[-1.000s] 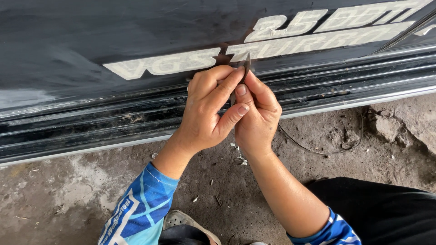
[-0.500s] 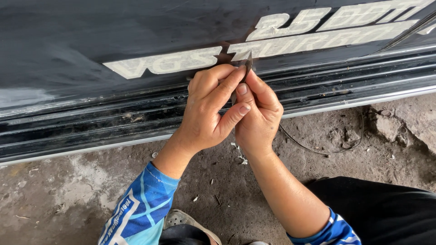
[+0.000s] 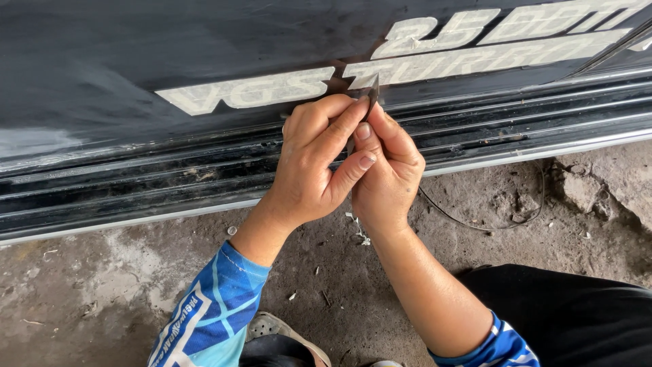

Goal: The person is removing a white vinyl decal or sticker from the lower side panel of a black vehicle using a utility blade.

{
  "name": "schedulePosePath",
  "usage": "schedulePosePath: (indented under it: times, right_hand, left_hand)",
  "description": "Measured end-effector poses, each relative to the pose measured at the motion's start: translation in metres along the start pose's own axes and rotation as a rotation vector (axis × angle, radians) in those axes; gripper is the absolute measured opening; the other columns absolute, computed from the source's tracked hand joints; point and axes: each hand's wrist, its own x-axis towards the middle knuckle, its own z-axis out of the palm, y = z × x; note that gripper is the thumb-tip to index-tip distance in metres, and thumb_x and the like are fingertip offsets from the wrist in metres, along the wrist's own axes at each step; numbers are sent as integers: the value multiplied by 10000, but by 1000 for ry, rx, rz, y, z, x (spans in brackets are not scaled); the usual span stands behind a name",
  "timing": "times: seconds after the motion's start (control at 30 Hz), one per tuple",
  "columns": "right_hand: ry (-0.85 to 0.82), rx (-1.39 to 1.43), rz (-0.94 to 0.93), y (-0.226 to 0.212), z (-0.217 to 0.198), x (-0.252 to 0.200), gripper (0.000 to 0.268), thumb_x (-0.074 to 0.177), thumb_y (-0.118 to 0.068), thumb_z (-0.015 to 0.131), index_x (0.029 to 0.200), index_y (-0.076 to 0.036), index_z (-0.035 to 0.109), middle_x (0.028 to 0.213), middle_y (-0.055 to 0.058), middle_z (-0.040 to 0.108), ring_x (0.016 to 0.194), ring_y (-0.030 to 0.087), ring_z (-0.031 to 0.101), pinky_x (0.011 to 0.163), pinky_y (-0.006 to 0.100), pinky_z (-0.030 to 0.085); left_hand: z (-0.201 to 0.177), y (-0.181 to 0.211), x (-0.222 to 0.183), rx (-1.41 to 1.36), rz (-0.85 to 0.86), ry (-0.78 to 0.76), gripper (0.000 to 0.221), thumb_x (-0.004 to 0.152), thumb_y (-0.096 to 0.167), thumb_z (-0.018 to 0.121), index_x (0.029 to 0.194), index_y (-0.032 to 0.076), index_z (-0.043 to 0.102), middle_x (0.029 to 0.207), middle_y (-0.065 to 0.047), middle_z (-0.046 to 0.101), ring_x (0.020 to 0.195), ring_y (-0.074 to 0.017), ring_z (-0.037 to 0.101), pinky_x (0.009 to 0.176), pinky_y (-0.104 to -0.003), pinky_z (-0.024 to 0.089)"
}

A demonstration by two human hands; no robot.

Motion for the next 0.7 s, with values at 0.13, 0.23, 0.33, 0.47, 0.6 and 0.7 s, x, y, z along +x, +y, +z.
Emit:
schedulePosePath:
  times: [0.13, 0.23, 0.33, 0.47, 0.6, 0.7]
  right_hand:
    - [11, 2, 5, 1, -1, 0, 251, 1058, 41, 654, 1304, 17, 691, 1276, 101, 706, 1111, 131, 670, 983, 265, 561]
    - [16, -5, 12, 1, 0, 0, 245, 1058, 41, 652, 1299, 18, 694, 1262, 97, 708, 1099, 127, 668, 969, 260, 559]
    - [4, -4, 14, 1, 1, -1, 239, 1066, 40, 649, 1299, 21, 699, 1241, 88, 708, 1080, 123, 665, 953, 255, 556]
    - [12, -3, 23, 2, 2, -1, 230, 1062, 37, 645, 1284, 23, 699, 1232, 81, 708, 1075, 120, 666, 950, 254, 558]
    - [19, -3, 14, 4, 2, -3, 236, 1060, 41, 653, 1290, 19, 700, 1208, 74, 714, 1053, 110, 656, 936, 249, 554]
    - [35, -47, 15, 5, 1, -4, 241, 1062, 38, 658, 1298, 20, 702, 1193, 69, 715, 1026, 102, 645, 904, 244, 548]
  left_hand:
    - [1, -1, -1, 4, 7, 10, 543, 1071, 410, 663, 1441, 18, 596, 1391, -111, 596, 1210, -282, 582, 1074, -401, 451]
    - [1, -1, -2, 7, 1, 14, 540, 1071, 407, 668, 1441, 22, 597, 1390, -109, 596, 1209, -284, 584, 1074, -402, 453]
    - [2, -2, -3, 9, -2, 18, 540, 1067, 406, 674, 1439, 22, 597, 1387, -110, 599, 1199, -285, 589, 1064, -400, 459]
    - [3, -3, -4, 0, 2, 30, 536, 1068, 402, 675, 1442, 27, 596, 1397, -107, 599, 1203, -284, 592, 1064, -397, 466]
    - [3, -2, -4, 4, 0, 28, 524, 1069, 391, 676, 1439, 28, 600, 1398, -106, 601, 1200, -283, 593, 1053, -400, 468]
    - [3, -3, -4, -9, 6, 31, 507, 1074, 379, 669, 1430, 23, 604, 1387, -106, 605, 1187, -280, 598, 1046, -401, 472]
